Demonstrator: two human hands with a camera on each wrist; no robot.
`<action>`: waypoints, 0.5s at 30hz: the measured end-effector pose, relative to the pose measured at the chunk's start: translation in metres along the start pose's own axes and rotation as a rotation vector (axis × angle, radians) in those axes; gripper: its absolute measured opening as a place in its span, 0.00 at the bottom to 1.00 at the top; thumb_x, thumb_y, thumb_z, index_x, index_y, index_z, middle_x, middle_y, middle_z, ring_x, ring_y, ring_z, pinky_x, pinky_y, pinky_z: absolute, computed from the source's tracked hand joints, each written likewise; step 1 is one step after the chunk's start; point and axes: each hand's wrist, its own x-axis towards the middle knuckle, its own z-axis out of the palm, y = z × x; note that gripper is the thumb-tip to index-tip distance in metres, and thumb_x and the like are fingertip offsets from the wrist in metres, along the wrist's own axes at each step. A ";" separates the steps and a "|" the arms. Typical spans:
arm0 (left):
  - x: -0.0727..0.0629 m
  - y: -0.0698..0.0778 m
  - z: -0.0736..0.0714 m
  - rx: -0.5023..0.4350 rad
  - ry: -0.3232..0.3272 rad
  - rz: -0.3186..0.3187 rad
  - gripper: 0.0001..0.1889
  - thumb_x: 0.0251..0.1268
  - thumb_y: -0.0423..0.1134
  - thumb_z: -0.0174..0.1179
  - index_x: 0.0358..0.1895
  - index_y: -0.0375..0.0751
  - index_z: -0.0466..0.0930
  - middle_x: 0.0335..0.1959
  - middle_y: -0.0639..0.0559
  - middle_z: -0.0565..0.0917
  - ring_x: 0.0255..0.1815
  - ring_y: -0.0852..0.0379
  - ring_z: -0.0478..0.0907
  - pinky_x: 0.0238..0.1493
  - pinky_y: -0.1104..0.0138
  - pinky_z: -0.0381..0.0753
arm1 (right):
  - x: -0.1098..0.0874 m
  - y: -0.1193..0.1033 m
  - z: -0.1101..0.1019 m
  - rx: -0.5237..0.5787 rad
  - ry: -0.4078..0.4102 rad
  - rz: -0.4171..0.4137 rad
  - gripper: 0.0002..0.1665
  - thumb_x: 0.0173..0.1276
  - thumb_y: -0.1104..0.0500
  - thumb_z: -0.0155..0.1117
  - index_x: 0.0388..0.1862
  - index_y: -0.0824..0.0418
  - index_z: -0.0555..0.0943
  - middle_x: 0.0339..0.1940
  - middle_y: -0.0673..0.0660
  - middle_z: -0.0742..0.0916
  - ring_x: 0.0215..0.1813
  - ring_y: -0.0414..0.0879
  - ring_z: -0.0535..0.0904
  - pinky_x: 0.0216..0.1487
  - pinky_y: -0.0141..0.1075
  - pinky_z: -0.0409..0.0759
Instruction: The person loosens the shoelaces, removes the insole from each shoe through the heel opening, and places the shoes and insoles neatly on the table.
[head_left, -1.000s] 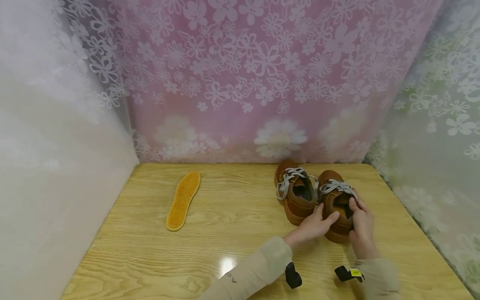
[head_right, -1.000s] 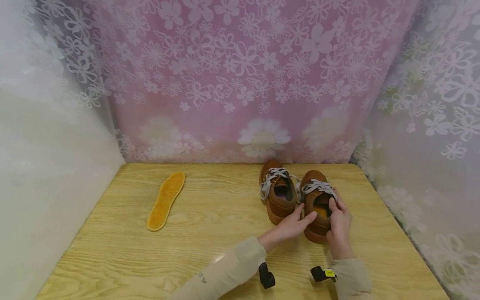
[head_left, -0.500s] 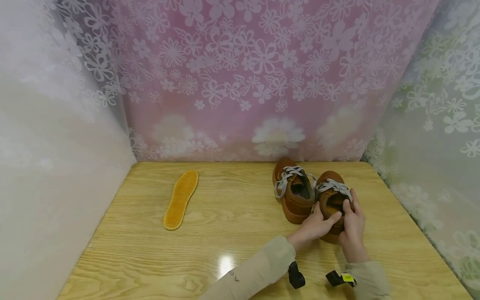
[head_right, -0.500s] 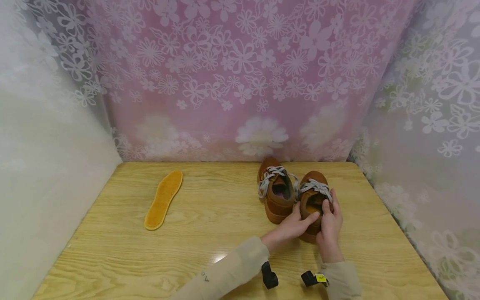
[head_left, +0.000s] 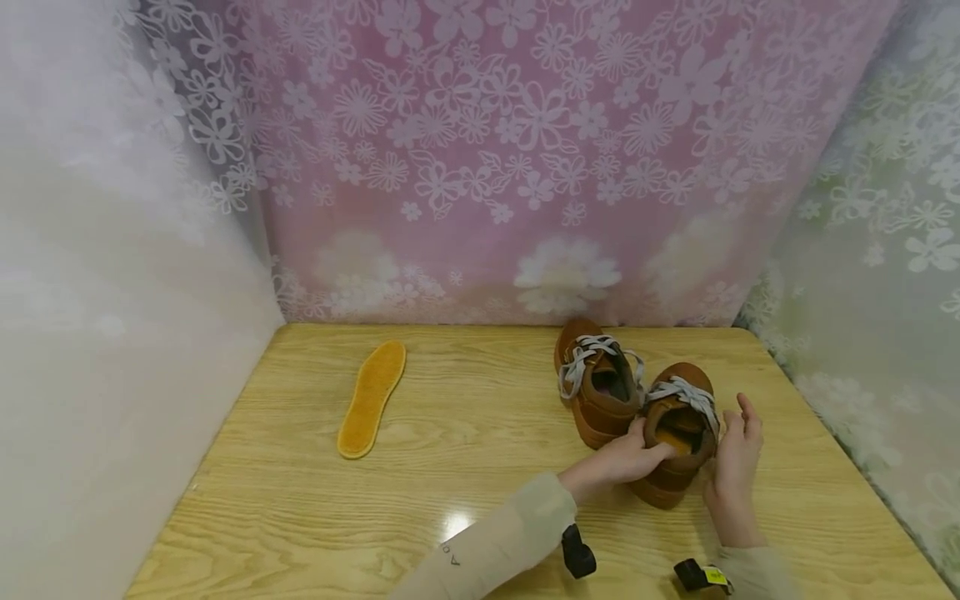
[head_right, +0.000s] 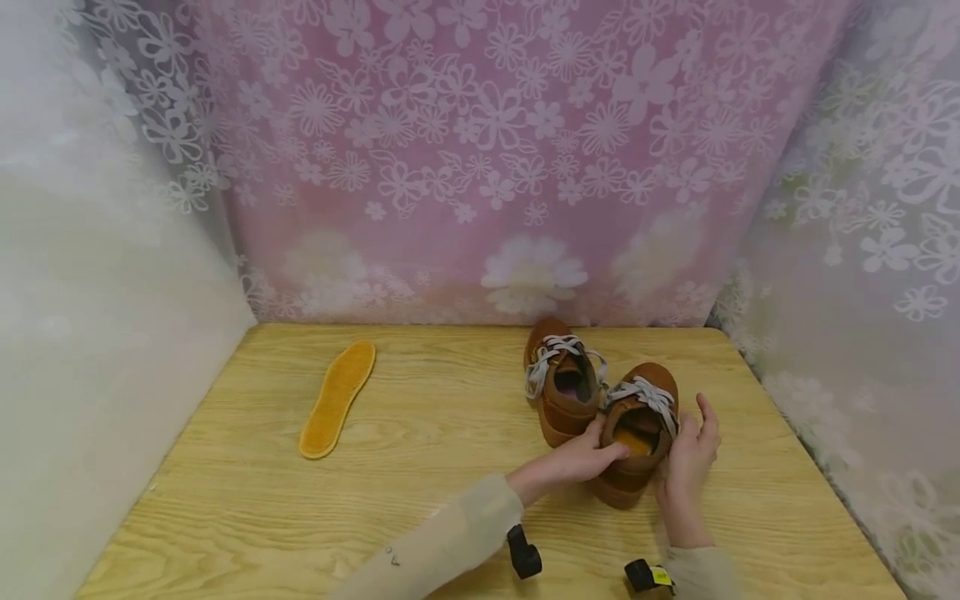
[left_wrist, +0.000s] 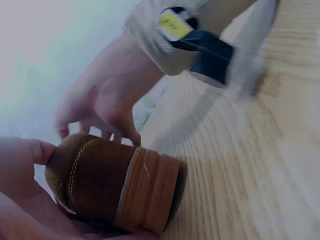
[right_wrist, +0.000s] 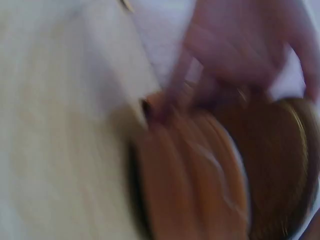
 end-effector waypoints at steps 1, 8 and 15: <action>-0.002 -0.002 -0.002 0.006 -0.018 0.011 0.39 0.73 0.55 0.55 0.81 0.48 0.52 0.75 0.52 0.67 0.71 0.55 0.70 0.67 0.64 0.71 | 0.004 -0.002 -0.004 0.006 -0.002 0.015 0.31 0.83 0.50 0.38 0.82 0.44 0.56 0.84 0.47 0.49 0.81 0.38 0.45 0.78 0.32 0.49; -0.012 -0.012 -0.018 0.020 -0.115 0.040 0.39 0.73 0.56 0.53 0.82 0.51 0.51 0.77 0.56 0.63 0.73 0.57 0.66 0.69 0.64 0.69 | 0.040 -0.009 -0.025 -0.181 -0.117 0.119 0.35 0.83 0.47 0.41 0.85 0.43 0.49 0.85 0.50 0.48 0.74 0.39 0.60 0.71 0.36 0.58; -0.019 -0.018 -0.035 0.026 -0.187 0.075 0.37 0.72 0.53 0.53 0.81 0.52 0.53 0.77 0.57 0.63 0.72 0.61 0.67 0.68 0.67 0.68 | 0.072 -0.008 -0.035 -0.363 -0.370 0.151 0.42 0.82 0.41 0.41 0.85 0.49 0.40 0.85 0.55 0.43 0.83 0.51 0.45 0.63 0.31 0.62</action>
